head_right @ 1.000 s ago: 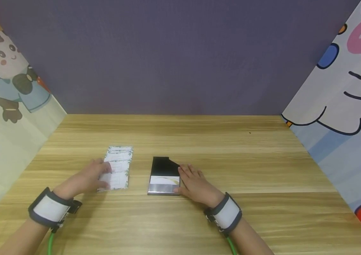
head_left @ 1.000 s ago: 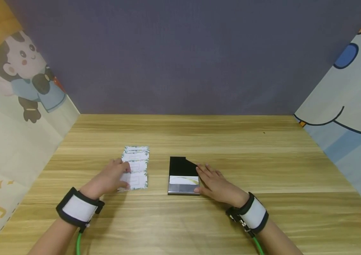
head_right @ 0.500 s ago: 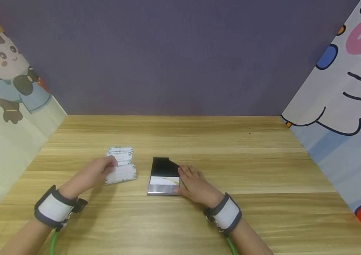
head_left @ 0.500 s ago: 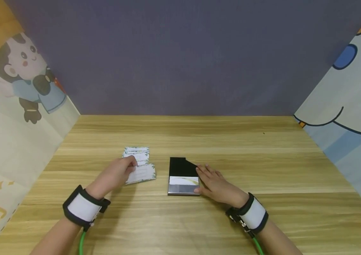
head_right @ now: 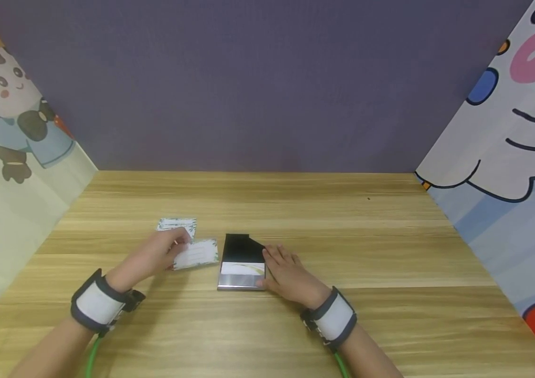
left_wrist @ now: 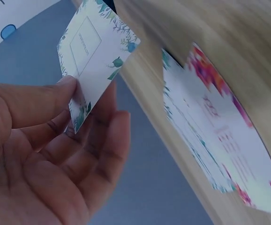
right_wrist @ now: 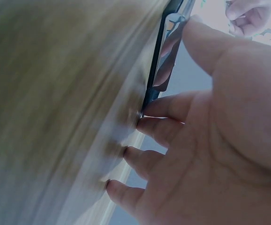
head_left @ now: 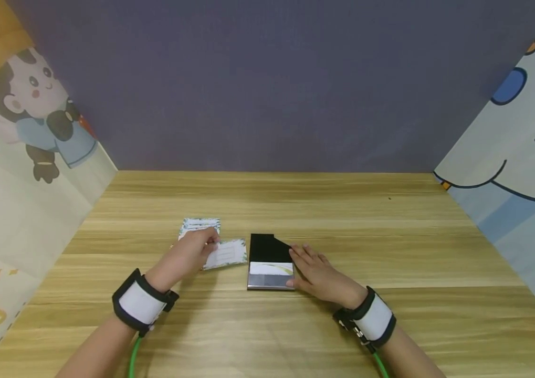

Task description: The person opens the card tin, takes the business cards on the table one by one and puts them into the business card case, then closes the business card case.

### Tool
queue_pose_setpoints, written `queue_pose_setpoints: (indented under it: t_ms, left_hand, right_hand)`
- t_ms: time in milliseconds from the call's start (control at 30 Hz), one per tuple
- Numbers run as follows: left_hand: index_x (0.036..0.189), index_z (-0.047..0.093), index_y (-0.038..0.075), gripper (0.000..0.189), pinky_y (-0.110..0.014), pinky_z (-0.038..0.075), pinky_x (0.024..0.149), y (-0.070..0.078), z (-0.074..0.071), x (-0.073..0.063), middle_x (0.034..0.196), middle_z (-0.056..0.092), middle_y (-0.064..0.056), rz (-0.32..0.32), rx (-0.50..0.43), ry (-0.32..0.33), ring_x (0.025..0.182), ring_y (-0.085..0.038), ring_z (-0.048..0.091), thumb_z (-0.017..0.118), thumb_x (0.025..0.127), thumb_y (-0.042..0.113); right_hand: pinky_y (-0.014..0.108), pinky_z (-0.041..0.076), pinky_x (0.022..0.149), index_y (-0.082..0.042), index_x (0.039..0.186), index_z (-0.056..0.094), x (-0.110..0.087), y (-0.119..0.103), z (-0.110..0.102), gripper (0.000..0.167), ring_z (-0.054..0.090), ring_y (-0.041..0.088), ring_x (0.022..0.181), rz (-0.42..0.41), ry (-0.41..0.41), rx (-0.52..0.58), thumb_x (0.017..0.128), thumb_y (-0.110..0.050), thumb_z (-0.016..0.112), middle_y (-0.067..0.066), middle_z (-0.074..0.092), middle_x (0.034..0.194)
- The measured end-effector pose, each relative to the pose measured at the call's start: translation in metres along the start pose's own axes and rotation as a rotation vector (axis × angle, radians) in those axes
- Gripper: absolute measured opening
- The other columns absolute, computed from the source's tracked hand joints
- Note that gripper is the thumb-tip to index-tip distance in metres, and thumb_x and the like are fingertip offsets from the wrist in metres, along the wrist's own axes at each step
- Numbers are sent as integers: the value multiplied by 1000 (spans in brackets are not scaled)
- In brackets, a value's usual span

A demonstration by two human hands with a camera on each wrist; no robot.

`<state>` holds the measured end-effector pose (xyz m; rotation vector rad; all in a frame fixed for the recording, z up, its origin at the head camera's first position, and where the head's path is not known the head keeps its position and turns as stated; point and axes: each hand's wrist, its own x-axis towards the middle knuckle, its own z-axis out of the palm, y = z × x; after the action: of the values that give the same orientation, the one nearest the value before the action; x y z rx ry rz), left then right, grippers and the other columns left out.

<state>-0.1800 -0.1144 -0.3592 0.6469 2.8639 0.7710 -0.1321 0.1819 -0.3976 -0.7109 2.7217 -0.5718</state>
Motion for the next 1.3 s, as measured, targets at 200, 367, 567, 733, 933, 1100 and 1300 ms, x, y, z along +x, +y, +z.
queue_pose_setpoints:
  t_ms: [200, 367, 567, 733, 933, 1100, 1300]
  left_hand:
    - [92, 59, 8, 5, -25, 42, 59, 11, 5, 7, 81, 62, -2, 30, 12, 15, 65, -11, 48, 57, 88, 7]
    - [93, 60, 6, 6, -25, 42, 59, 20, 9, 12, 82, 62, -3, 85, -6, 36, 66, -10, 49, 58, 87, 5]
    - [92, 61, 6, 6, -24, 43, 59, 29, 16, 17, 82, 63, -3, 121, -24, 53, 66, -9, 49, 59, 87, 5]
    - [93, 61, 8, 7, -24, 44, 60, 38, 22, 23, 84, 63, -2, 116, -39, 43, 67, -9, 50, 58, 88, 6]
    - [92, 61, 11, 6, -23, 44, 60, 46, 31, 29, 85, 64, -1, 132, -63, 37, 68, -8, 51, 58, 88, 7]
    - [91, 61, 12, 6, -24, 44, 62, 51, 36, 32, 87, 64, -1, 154, -59, 30, 69, -8, 52, 58, 87, 7]
    - [92, 62, 11, 7, -22, 46, 62, 53, 40, 34, 87, 65, -2, 192, -67, 12, 71, -7, 55, 58, 88, 8]
  right_hand:
    - [59, 17, 107, 2, 142, 23, 0, 1, 0, 70, 9, 40, 138, 6, 1, -20, 92, -40, 48, 19, 17, 150]
    - [58, 16, 107, 1, 142, 23, 1, 1, 1, 70, 8, 39, 139, 7, -4, -18, 92, -40, 47, 18, 16, 151]
    - [59, 17, 106, 2, 142, 23, 2, 1, 2, 69, 10, 39, 138, 2, -3, -18, 93, -40, 47, 18, 16, 151]
    - [59, 18, 106, 3, 142, 24, 1, 0, 1, 68, 11, 40, 138, 3, 0, -19, 93, -39, 47, 19, 17, 150]
    - [60, 20, 105, 4, 141, 25, 1, -1, 0, 68, 13, 41, 137, -2, 10, -20, 93, -38, 47, 20, 20, 150]
    - [60, 20, 105, 5, 141, 26, 1, -1, 0, 68, 13, 41, 137, -6, 11, -34, 93, -39, 47, 20, 18, 150]
    - [59, 20, 105, 4, 141, 24, 1, 0, 1, 69, 11, 40, 138, 12, 6, -35, 92, -40, 47, 19, 16, 151]
